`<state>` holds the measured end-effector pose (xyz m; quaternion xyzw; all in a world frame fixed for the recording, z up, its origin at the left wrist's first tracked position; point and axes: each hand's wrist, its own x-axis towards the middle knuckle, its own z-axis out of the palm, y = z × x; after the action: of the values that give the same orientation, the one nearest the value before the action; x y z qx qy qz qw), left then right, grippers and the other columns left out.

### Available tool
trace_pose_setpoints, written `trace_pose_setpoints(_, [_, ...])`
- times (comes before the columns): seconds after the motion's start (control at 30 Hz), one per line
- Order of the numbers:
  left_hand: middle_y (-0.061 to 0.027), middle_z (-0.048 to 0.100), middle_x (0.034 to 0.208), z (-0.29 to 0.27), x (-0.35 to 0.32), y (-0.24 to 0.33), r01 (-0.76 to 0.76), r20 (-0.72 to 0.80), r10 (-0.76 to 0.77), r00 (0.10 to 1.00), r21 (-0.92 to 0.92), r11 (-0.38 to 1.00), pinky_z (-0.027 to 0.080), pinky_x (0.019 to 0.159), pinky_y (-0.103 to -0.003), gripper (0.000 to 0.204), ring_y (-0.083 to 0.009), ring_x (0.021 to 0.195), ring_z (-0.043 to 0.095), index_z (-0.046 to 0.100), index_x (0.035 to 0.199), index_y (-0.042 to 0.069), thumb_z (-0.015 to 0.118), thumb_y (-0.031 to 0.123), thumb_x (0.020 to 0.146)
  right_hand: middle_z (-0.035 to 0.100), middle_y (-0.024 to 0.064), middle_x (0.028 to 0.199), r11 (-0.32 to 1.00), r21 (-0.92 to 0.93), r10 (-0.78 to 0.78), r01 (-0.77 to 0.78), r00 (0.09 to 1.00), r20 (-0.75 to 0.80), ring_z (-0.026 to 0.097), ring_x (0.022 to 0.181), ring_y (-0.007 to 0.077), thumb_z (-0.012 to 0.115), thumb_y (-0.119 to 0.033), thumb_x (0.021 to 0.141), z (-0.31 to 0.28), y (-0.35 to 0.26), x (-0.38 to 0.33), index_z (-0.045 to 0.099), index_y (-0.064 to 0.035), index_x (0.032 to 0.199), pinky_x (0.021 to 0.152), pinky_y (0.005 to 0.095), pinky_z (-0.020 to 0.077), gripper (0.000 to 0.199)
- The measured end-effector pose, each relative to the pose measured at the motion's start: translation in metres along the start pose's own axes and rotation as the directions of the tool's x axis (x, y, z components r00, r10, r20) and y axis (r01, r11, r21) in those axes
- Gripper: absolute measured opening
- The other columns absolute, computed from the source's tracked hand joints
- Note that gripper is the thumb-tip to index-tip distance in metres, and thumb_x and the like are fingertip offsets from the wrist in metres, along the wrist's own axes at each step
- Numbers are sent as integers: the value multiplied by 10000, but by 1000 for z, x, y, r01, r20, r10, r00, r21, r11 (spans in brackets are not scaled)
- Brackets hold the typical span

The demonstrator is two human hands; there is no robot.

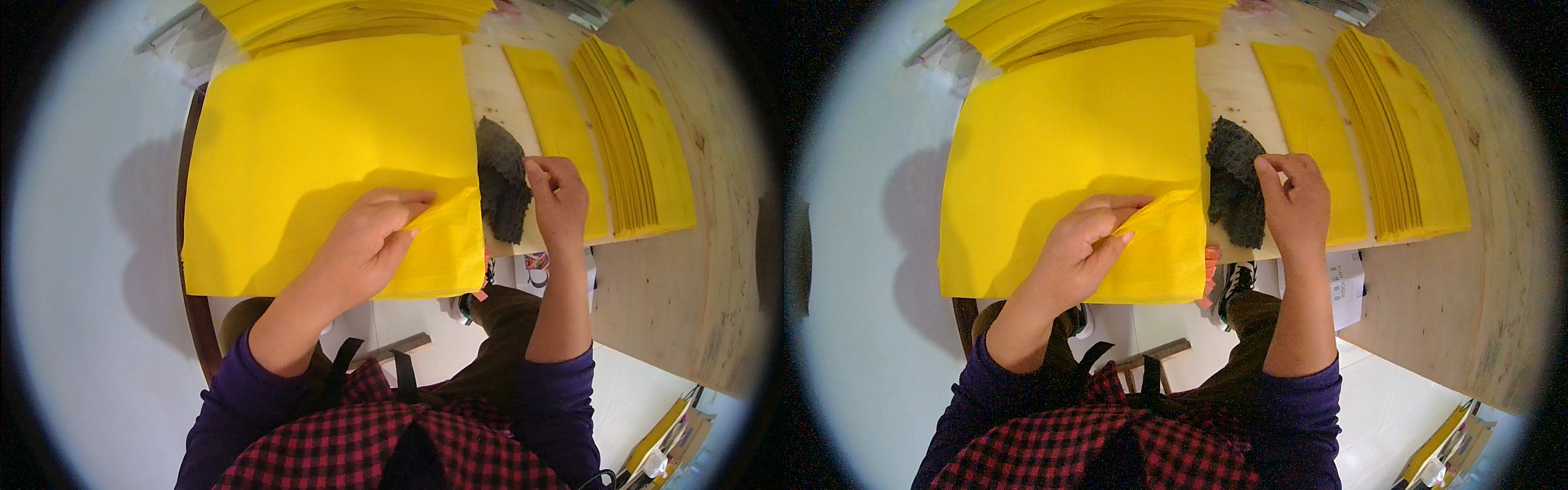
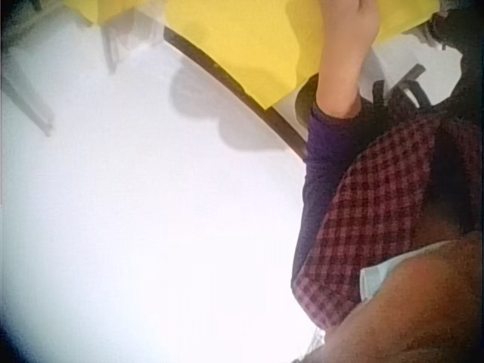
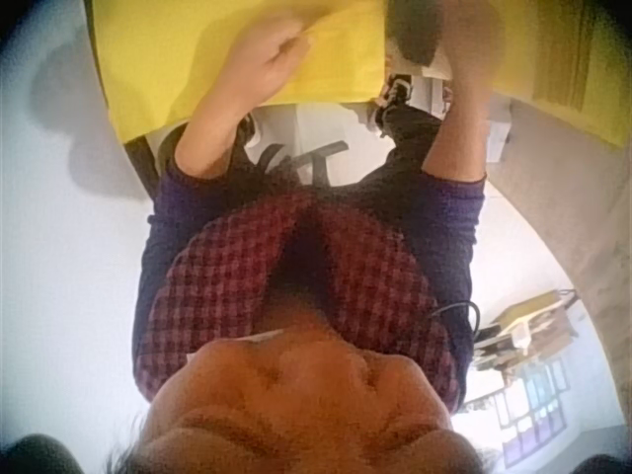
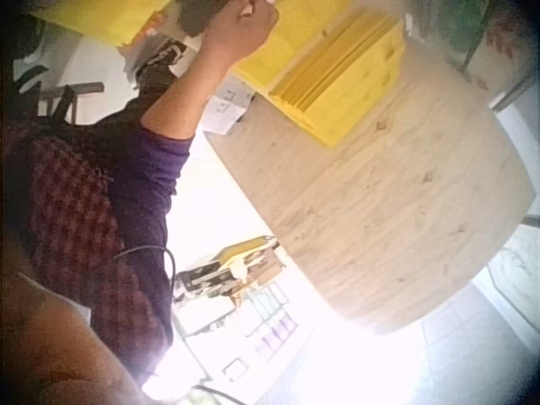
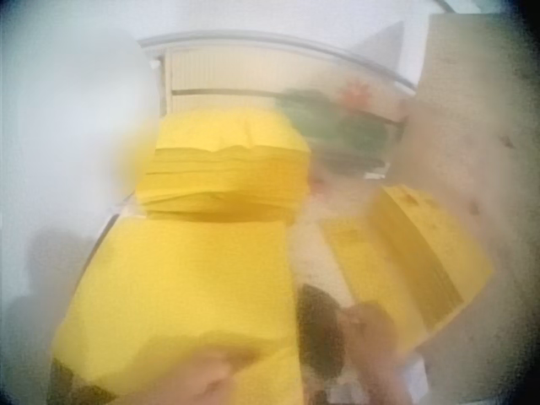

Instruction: The person folds yellow paper sheets on a table, aligning edges and creasing folds by hand. They repeatedly pick up sheets, fold them in half, and stack the finished pieces.

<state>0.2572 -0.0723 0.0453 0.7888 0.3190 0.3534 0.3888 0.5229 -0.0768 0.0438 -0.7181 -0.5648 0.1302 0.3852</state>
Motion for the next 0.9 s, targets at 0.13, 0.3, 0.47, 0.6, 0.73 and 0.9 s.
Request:
trace_pose_setpoints(0.13, [-220, 633, 1140, 0, -1, 0, 37, 36, -36, 999, -8, 999, 458, 895, -428, 228, -387, 1032, 584, 622, 1019, -61, 550, -4, 810, 591, 9, 825, 929, 370, -146, 13, 932, 333, 500, 678, 86, 756, -62, 789, -18, -9, -11, 703, -43, 889, 593, 220, 384, 114])
trace_pose_setpoints(0.3, [-229, 644, 1104, 1, 0, 1, 16, 2, -16, 1000, -23, 1000, 473, 819, -375, 101, -333, 954, 610, 607, 885, -69, 561, 17, 860, 528, 9, 916, 749, 626, -300, -218, 730, 613, 544, 754, 94, 773, -4, 763, -13, -15, -24, 689, -26, 953, 678, 207, 477, 209])
trace_pose_setpoints(0.47, [-221, 642, 1116, 0, 1, 1, 23, 12, -23, 1000, -33, 999, 471, 870, -425, 219, -384, 1002, 596, 634, 1010, -59, 565, 3, 812, 530, 18, 871, 781, 544, -195, -308, 707, 679, 583, 780, 98, 723, 44, 797, -8, -21, -23, 661, -7, 888, 672, 224, 476, 121])
trace_pose_setpoints(0.6, [-221, 644, 1113, 0, 2, 3, 29, 12, -29, 1000, -43, 999, 471, 873, -422, 209, -380, 1004, 598, 635, 1019, -56, 578, 36, 841, 525, 30, 868, 760, 554, -181, -340, 708, 682, 592, 760, 111, 699, 31, 828, -8, -27, -21, 643, 15, 865, 632, 225, 507, 68])
trace_pose_setpoints(0.73, [-228, 636, 1140, -1, 2, 5, 30, 29, -29, 999, -20, 999, 470, 866, -363, 135, -321, 999, 608, 618, 935, -74, 576, 42, 881, 521, 39, 875, 770, 580, -233, -265, 730, 643, 599, 733, 117, 671, 19, 858, -6, -32, -19, 623, 29, 860, 576, 226, 535, 49])
trace_pose_setpoints(0.9, [-210, 638, 1150, -1, 3, 6, 27, 38, -27, 999, -20, 999, 468, 872, -364, 172, -312, 1005, 604, 630, 991, -65, 587, 66, 888, 519, 33, 879, 756, 581, -218, -303, 720, 659, 598, 721, 107, 656, 8, 875, -5, -36, -17, 609, 29, 873, 574, 226, 536, 52])
